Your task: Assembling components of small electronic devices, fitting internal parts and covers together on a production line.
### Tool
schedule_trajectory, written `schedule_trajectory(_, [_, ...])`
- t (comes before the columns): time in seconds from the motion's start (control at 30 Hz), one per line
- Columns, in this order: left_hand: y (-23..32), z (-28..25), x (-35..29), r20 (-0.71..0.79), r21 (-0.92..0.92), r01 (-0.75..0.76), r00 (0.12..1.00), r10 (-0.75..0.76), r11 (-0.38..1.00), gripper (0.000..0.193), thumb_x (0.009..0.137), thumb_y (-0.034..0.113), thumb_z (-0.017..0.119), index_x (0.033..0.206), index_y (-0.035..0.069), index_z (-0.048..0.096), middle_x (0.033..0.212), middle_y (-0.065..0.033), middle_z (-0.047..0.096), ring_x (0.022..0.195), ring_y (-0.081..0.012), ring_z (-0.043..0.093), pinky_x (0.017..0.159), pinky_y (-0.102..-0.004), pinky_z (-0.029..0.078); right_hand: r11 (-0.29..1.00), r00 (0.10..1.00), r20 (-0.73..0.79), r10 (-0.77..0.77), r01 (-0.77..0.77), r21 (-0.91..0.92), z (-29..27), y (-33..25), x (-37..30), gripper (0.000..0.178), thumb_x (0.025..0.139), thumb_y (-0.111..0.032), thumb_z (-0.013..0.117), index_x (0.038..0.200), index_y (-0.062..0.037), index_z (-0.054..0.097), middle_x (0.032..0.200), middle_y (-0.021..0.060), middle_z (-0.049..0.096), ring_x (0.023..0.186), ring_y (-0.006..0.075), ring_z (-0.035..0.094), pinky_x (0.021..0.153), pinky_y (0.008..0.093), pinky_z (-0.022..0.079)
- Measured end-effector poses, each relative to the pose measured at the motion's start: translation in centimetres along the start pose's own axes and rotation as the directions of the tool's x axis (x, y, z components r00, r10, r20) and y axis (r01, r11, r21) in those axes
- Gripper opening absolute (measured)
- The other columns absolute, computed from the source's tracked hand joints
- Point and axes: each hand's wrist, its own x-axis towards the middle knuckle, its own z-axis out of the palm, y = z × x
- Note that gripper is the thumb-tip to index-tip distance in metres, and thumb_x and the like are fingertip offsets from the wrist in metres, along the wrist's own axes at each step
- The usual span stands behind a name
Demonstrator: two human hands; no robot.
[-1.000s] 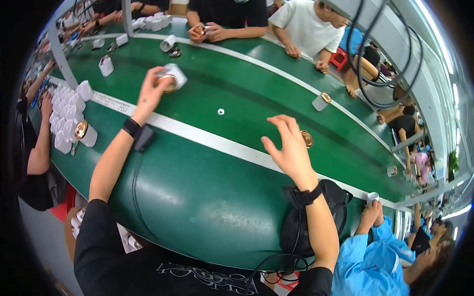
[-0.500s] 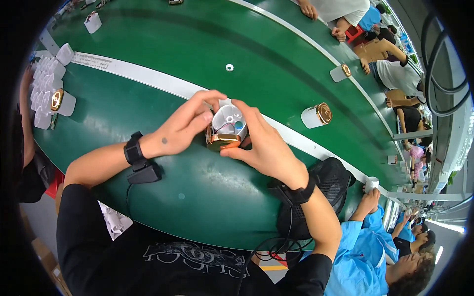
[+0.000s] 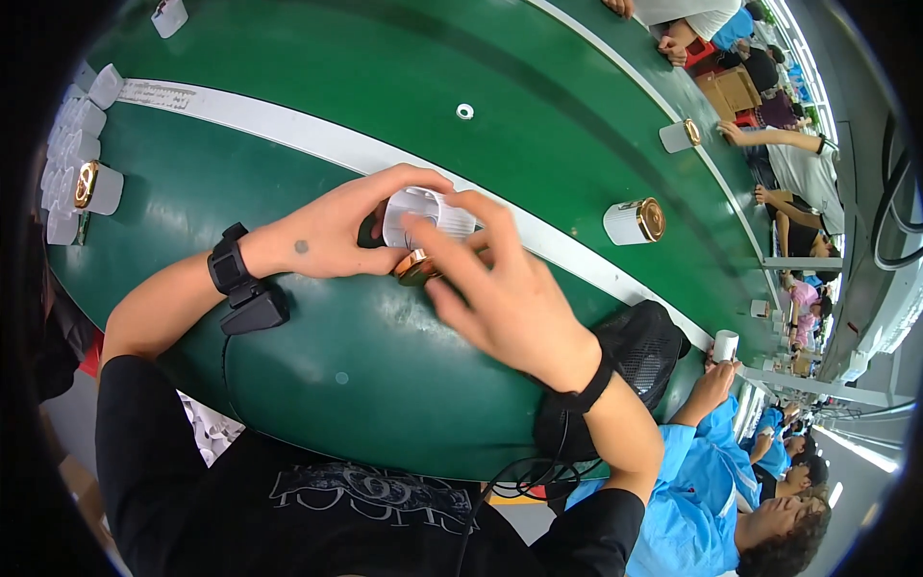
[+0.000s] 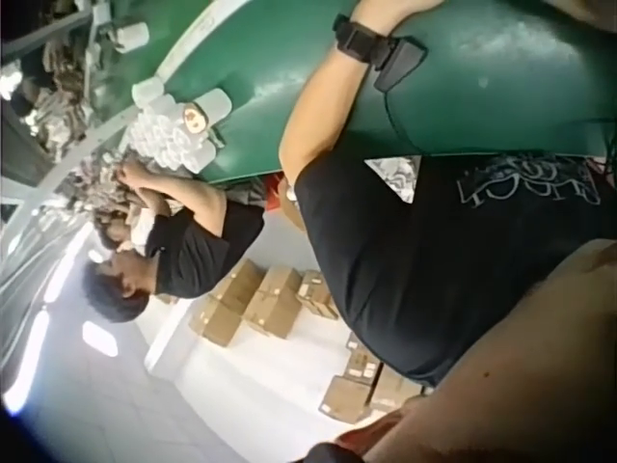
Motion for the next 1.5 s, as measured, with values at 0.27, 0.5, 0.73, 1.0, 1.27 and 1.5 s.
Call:
schedule_trajectory(0.27, [-0.4, -0.2, 0.9, -0.075, -0.102, 0.035, 0.996, -0.043, 0.994, 0.053, 0.089, 0.000, 0.068, 0.140, 0.004, 0.052, 0.119, -0.0070, 0.065, 0.110, -0.0132, 0.062, 0.094, -0.0303, 0.053, 0.790, 0.935, -0.009, -0.354, 0.294, -0.538, 1.5, 1.0, -0.4, 0.062, 0.073, -0.009, 0.080, 0.134, -0.0065, 0.064, 0.136, 0.0156, 0.055, 0.099, 0.0271, 0.066, 0.084, 0.0392, 0.058])
schedule_trajectory(0.5, [-1.5, 0.1, 0.6, -0.172, -0.044, -0.172, 0.972, 0.162, 0.984, 0.052, 0.093, 0.002, 0.065, 0.143, 0.002, 0.050, 0.122, -0.0081, 0.065, 0.106, -0.0150, 0.066, 0.088, -0.0293, 0.055, 0.997, 0.997, -0.066, -0.047, 0.052, 0.065, -0.4, -0.5, -0.4, 0.060, 0.085, -0.021, 0.081, 0.135, -0.0028, 0.054, 0.125, 0.0149, 0.061, 0.103, 0.0276, 0.066, 0.090, 0.0389, 0.054])
schedule_trajectory(0.73, [-1.5, 0.9, -0.5, -0.028, -0.210, -0.039, 0.999, 0.034, 0.977, 0.076, 0.090, 0.002, 0.067, 0.157, 0.007, 0.032, 0.129, -0.0083, 0.061, 0.097, -0.0123, 0.066, 0.070, -0.0246, 0.050, 0.670, 0.972, -0.009, 0.237, -0.156, 0.726, 0.4, 2.0, -1.3, 0.047, 0.099, -0.025, 0.072, 0.133, -0.0027, 0.048, 0.124, 0.0102, 0.061, 0.105, 0.0203, 0.066, 0.092, 0.0356, 0.052])
schedule_trajectory(1.0, [-1.5, 1.5, -0.7, -0.107, 0.204, -0.042, 0.992, 0.065, 0.978, 0.074, 0.086, 0.017, 0.081, 0.151, 0.008, 0.047, 0.116, -0.0076, 0.067, 0.082, -0.0112, 0.065, 0.068, -0.0279, 0.052, 0.911, 0.968, 0.100, 0.230, -0.251, 0.327, -0.9, -0.9, 0.2, 0.035, 0.105, -0.030, 0.061, 0.122, -0.0004, 0.056, 0.088, 0.0070, 0.067, 0.081, 0.0167, 0.069, 0.077, 0.0306, 0.054])
schedule_trajectory(1.27, [-1.0, -0.7, -0.9, 0.078, -0.046, 0.008, 0.997, -0.004, 0.999, 0.061, 0.089, 0.025, 0.077, 0.143, 0.005, 0.054, 0.107, -0.0124, 0.073, 0.083, -0.0170, 0.071, 0.073, -0.0326, 0.057, 0.743, 0.878, 0.097, 0.468, -0.451, 0.495, -0.3, 0.5, 2.4, 0.051, 0.111, -0.040, 0.037, 0.106, 0.0029, 0.063, 0.071, 0.0058, 0.062, 0.062, 0.0135, 0.058, 0.057, 0.0282, 0.044])
schedule_trajectory(1.5, [-1.6, -0.3, -1.3, 0.072, -0.038, -0.005, 0.997, 0.007, 0.999, 0.056, 0.090, 0.025, 0.075, 0.138, 0.005, 0.056, 0.096, -0.0111, 0.073, 0.077, -0.0179, 0.070, 0.072, -0.0326, 0.056, 0.810, 0.891, 0.080, 0.447, -0.441, 0.387, -0.3, -0.1, 1.7, 0.060, 0.111, -0.045, 0.034, 0.103, 0.0050, 0.066, 0.072, 0.0061, 0.062, 0.069, 0.0143, 0.059, 0.062, 0.0266, 0.043])
